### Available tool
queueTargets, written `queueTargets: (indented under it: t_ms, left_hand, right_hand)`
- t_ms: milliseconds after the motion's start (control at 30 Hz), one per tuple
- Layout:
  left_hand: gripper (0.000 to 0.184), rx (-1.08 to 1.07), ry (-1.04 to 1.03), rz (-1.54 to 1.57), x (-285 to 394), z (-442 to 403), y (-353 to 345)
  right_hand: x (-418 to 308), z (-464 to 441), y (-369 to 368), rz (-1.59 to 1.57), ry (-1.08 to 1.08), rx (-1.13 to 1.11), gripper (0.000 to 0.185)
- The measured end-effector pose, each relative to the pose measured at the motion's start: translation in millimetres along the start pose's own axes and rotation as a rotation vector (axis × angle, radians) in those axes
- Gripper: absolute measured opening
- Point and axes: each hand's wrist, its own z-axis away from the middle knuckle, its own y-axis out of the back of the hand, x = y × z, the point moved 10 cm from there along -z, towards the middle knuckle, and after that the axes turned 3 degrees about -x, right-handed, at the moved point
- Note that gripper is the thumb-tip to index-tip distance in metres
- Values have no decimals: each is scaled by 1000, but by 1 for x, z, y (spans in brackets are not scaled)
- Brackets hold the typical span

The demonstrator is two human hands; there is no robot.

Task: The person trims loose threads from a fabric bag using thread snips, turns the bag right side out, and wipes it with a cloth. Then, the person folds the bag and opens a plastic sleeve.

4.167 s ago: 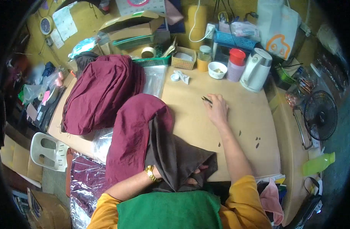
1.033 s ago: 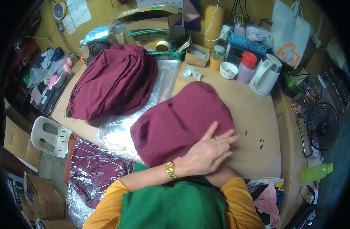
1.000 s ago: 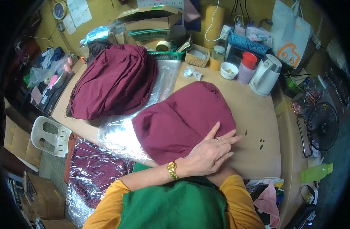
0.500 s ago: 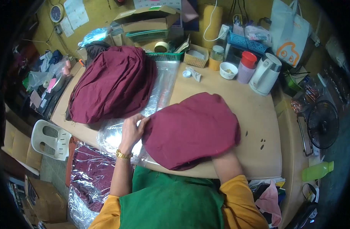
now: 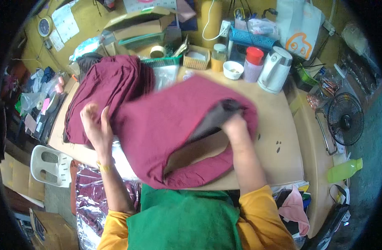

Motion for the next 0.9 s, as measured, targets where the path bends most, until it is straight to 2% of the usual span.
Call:
queueTargets:
  t_ms: [33,100,133,167,200,233,300,333,367,400,433,467,500,533,567,633,667,700,767,800,833,900]
  left_hand:
    - [11,-28,59,309,4,8,-7]
    - [2,-516,-76,502,75,39,-39]
    - [5,-896,23,681,99,81,-69]
    - [12,-1096,-31,770,124,113,-88]
    - [22,-1312,14,719,122,152,-113]
    - [28,-1169,-176,583,106,174,-128]
    - [35,-1210,-8,53,53,186,-136]
    - [41,-1069,-13,-33,59,158,-114]
    - [40,-885,-140,-59,79,128,-89]
    - [36,-789,-212,-109,102,104,-62]
    - [35,-687,-282,-160,119,87,-43]
    - [37,-873,-132,-232,90,100,-59]
    - [41,-1059,24,-304,49,123,-74]
    - [50,-1001,-29,-231,25,131,-83]
    - [53,-1150,-62,-152,9,157,-100]
    - [48,-1443,33,-268,23,171,-96]
    - [43,-1440,-47,-285,29,174,-95]
    - [43,-1453,-42,-283,33,175,-93]
    - [42,-1466,105,-246,40,168,-90]
    - [38,-1417,87,-187,55,161,-91]
    - [30,-1256,14,29,64,165,-97]
    - [27,-1131,62,238,78,163,-112]
  right_hand:
    - [-17,-4,9,-24,120,146,28]
    - [-25,-6,-6,-178,92,219,19]
    - [-20,-2,-32,-83,163,276,23]
    - [-19,4,-52,12,237,339,27]
    - [-22,11,-44,-27,290,400,29]
    - [-26,19,-35,-63,345,460,31]
    - [23,5,-65,-161,-135,-164,26]
    - [15,17,-33,-82,-165,-96,29]
    - [-1,37,9,-15,91,443,29]
    - [-21,58,30,137,84,608,32]
    - [-34,69,47,156,127,706,35]
    - [-32,59,41,105,98,562,39]
    - [-9,38,2,7,-71,130,42]
    - [9,32,-44,-39,-271,-309,46]
    - [10,39,-58,12,-405,-596,47]
    - [-8,30,-89,-128,23,-377,42]
    - [-13,29,-93,-216,26,-372,40]
    - [-20,35,-100,-223,23,-383,40]
    - [-38,55,-121,-103,-30,-568,41]
    - [-71,58,-108,-243,195,-407,46]
    - [-99,68,-92,-378,416,-241,51]
    - [-101,77,-140,-328,151,-547,55]
